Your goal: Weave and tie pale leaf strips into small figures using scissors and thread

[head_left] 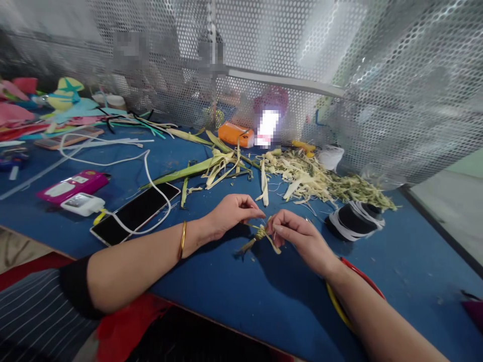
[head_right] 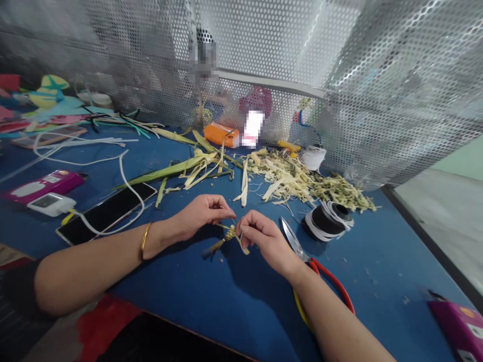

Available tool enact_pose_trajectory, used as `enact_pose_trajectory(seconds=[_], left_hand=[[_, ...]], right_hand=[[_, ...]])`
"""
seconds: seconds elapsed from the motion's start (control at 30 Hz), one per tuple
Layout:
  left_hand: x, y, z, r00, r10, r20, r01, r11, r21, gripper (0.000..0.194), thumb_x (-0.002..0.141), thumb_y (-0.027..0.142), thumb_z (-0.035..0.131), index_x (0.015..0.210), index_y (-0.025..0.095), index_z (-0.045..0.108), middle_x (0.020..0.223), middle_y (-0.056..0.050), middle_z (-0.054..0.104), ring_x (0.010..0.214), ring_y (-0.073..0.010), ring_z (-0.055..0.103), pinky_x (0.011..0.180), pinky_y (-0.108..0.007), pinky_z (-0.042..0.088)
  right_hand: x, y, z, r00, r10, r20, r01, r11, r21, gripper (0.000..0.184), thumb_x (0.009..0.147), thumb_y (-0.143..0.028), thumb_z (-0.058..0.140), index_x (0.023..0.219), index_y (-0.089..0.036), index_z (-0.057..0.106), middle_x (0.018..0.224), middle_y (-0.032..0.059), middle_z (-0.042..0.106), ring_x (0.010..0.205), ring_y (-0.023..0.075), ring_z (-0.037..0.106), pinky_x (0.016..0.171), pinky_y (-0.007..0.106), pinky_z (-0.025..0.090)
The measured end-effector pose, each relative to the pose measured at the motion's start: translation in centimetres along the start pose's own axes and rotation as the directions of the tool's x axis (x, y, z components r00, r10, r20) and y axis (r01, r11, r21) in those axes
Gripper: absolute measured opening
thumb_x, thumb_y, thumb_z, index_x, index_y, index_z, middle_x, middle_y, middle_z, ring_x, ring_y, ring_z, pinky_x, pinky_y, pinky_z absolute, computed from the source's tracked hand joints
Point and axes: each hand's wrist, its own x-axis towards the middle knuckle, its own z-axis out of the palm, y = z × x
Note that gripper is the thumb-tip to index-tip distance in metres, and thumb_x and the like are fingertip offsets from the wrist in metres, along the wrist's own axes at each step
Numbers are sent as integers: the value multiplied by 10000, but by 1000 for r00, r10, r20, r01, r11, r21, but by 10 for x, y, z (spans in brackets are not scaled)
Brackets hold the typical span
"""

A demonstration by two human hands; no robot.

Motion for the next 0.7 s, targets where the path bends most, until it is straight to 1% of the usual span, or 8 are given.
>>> enact_pose_trajectory(seconds=[0.1, 0.13, 0.2, 0.33, 0.47, 0.6, 0.67, 0.7], left_hand=[[-1, 2, -1, 985, -41, 168, 68, 985, -157, 208, 740, 302, 694, 722, 157, 546, 739, -22, 671, 475, -39, 390, 476, -231, 266], [-2, 2, -1, 978, -39, 204, 74, 984, -163, 215, 754, 311, 682, 731, 161, 530, 747, -25, 675, 469, -38, 398, 469, -229, 259], [-3, 2, -1, 974, -28, 224, 52, 993, -102, 208, 774, 314, 660, 746, 167, 517, 703, -13, 661, 463, -42, 418, 462, -226, 264], [-3, 0, 1, 986, 6, 169, -24, 995, 102, 157, 800, 288, 625, 750, 170, 534, 619, 9, 627, 448, -48, 399, 459, -236, 269], [-3, -3, 1, 988, 40, 152, -66, 983, 172, 130, 781, 250, 627, 713, 174, 547, 615, -5, 634, 548, -91, 533, 532, -246, 371], [-3, -3, 0, 994, 32, 100, -47, 987, 151, 120, 788, 258, 613, 734, 171, 551, 652, -10, 662, 540, -89, 533, 548, -243, 403], [-3, -2, -1, 996, 79, 47, -85, 985, 147, 123, 771, 261, 636, 728, 165, 573, 716, -27, 688, 598, -107, 570, 595, -255, 435], [-3, -1, -1, 992, 126, 23, -128, 978, 164, 120, 753, 255, 658, 714, 160, 595, 769, -41, 699, 676, -127, 605, 649, -266, 454]], right_hand=[[1, 0, 0, 1000, 9, -8, -9, 1000, 2, 252, 848, -413, 627, 747, -195, 552, 730, 1, 583, 581, 118, 501, 579, 279, 390], [1, 0, 0, 1000, 11, -6, -11, 1000, 1, 258, 847, -420, 627, 748, -195, 548, 711, -3, 573, 582, 120, 497, 579, 278, 389], [1, 0, 1, 1000, 16, 7, -16, 1000, -10, 280, 844, -445, 624, 746, -197, 538, 693, -7, 557, 583, 121, 484, 577, 276, 386], [0, 3, 2, 1000, 18, 15, -16, 993, -117, 335, 853, -501, 593, 719, -210, 495, 651, -19, 536, 591, 127, 463, 591, 278, 379], [-1, 6, 2, 1000, 18, -7, -19, 965, -262, 355, 875, -521, 549, 707, -216, 484, 625, -24, 523, 613, 136, 466, 601, 274, 376], [-1, 5, 3, 1000, 3, -25, -8, 978, -209, 325, 859, -503, 578, 732, -208, 531, 725, 5, 575, 661, 144, 510, 637, 279, 414], [0, 4, 4, 1000, -9, -30, 4, 987, -162, 298, 858, -470, 590, 727, -203, 560, 787, 27, 602, 699, 153, 529, 654, 283, 426], [0, 4, 5, 999, -24, -33, 19, 988, -152, 293, 858, -452, 593, 709, -202, 569, 803, 34, 605, 719, 159, 534, 660, 284, 427]])
